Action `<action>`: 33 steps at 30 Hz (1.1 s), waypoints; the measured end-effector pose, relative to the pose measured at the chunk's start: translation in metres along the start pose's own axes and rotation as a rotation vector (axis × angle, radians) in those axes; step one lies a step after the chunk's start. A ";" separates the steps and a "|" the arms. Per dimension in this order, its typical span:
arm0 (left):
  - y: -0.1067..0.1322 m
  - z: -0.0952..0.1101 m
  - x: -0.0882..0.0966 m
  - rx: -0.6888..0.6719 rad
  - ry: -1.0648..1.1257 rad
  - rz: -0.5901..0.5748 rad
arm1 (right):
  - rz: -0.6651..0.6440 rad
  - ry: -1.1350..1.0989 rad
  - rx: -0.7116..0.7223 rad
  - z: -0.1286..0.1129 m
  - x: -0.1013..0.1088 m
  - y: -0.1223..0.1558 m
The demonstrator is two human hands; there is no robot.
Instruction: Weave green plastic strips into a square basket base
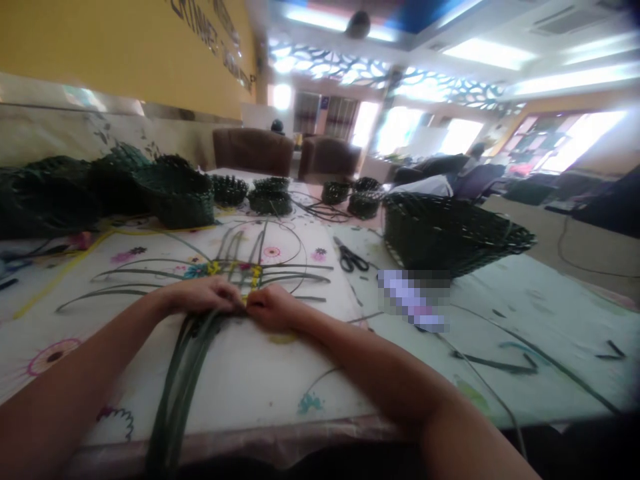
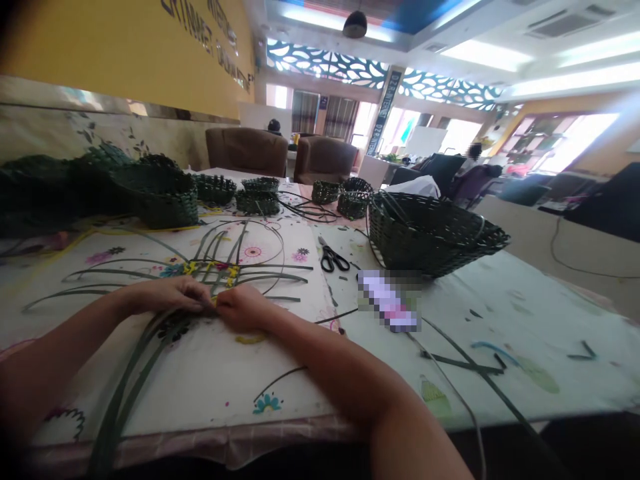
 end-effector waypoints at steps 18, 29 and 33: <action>-0.002 -0.008 -0.019 0.176 -0.193 0.242 | -0.080 -0.106 -0.048 -0.001 0.010 -0.004; -0.004 -0.018 -0.031 0.090 -0.033 0.347 | -0.129 -0.217 -0.090 0.008 0.016 -0.006; -0.004 -0.018 -0.032 0.049 0.001 0.347 | -0.170 0.083 -0.095 -0.002 0.020 -0.004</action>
Point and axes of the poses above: each hand's wrist, its own y-axis away from the middle knuckle, its own x-axis out of the back of the hand, z = x × y, the point moved 6 cm from there along -y, towards the middle knuckle, and after that the axes turned 8 degrees about y, right-handed, at the moved point
